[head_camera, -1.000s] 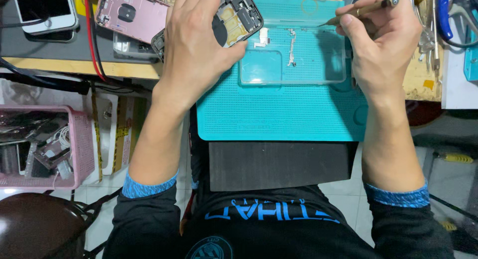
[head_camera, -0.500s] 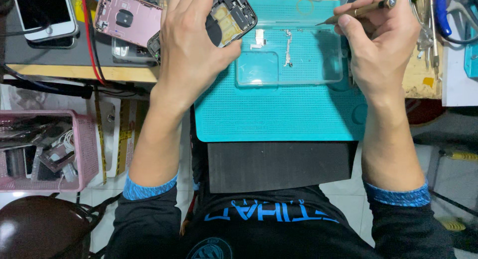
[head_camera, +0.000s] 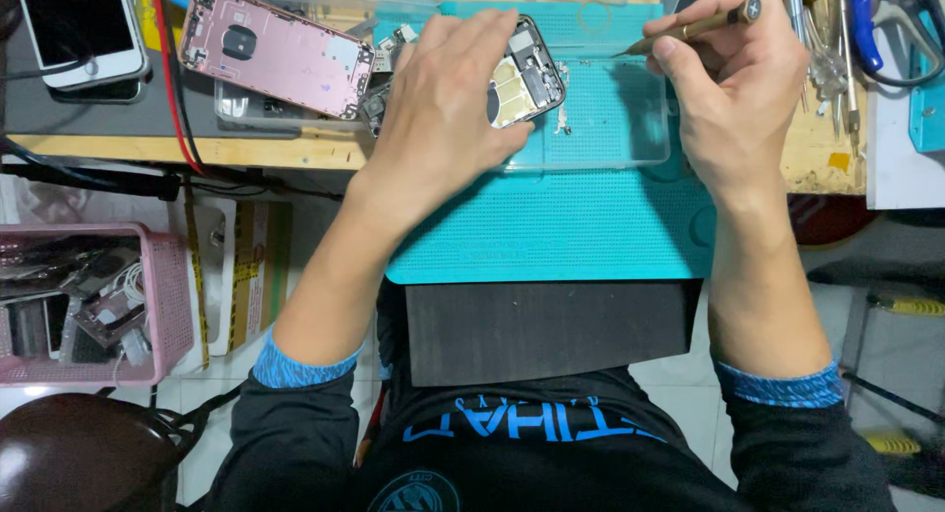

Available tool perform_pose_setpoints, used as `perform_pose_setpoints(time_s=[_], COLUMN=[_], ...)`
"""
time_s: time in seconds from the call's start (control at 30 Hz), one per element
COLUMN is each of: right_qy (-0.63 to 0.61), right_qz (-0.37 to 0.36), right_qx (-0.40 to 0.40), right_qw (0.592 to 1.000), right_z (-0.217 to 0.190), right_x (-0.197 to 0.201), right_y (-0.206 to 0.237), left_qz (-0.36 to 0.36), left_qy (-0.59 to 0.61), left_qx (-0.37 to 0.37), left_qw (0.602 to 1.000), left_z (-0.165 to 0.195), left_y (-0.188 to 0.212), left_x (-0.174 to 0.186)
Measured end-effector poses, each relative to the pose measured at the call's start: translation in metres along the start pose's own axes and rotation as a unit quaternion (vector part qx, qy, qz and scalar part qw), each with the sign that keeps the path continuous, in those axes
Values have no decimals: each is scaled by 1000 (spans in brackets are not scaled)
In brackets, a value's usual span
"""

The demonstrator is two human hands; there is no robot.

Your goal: The person disassembles a smartphone at a repair workbench. They hold the opened phone frame, use a pry tool to lift internal components, and use a screwdriver to work on small screws and parts, handling the phone chassis and small internal components one at a time.

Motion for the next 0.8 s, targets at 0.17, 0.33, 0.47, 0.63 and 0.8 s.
perform_pose_setpoints(time_s=[0.17,0.33,0.47,0.63,0.8], right_qy=[29,-8,13,32,40], right_qz=[15,-1,7,7,10], right_qx=[-35,8,20,48,35], right_qw=[999,1000,1000,998,999], right_z=[3,4,6,5,7], right_x=[-4,5,18,29,30], right_y=[-2,-1,2,5,4], left_qz=[-6,-9,-17,-17,-20], left_qy=[-25,-38,-39,-46,-39], left_qx=[-19,-49,-47,-47,-48], left_qw=[999,998,998,998,998], left_z=[5,8,7,6,6], left_y=[0,2,5,5,7], left_x=[-5,-1,3,5,6])
Point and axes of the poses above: each hand's wrist, its own y-axis away from the middle knuckle, its own x-axis out of the back of the hand, z = x × y, the point moved 5 cm from there along -y, towards the middle knuckle, and after that the axes turned 11 degrees about -x, right-handed, at the moved point
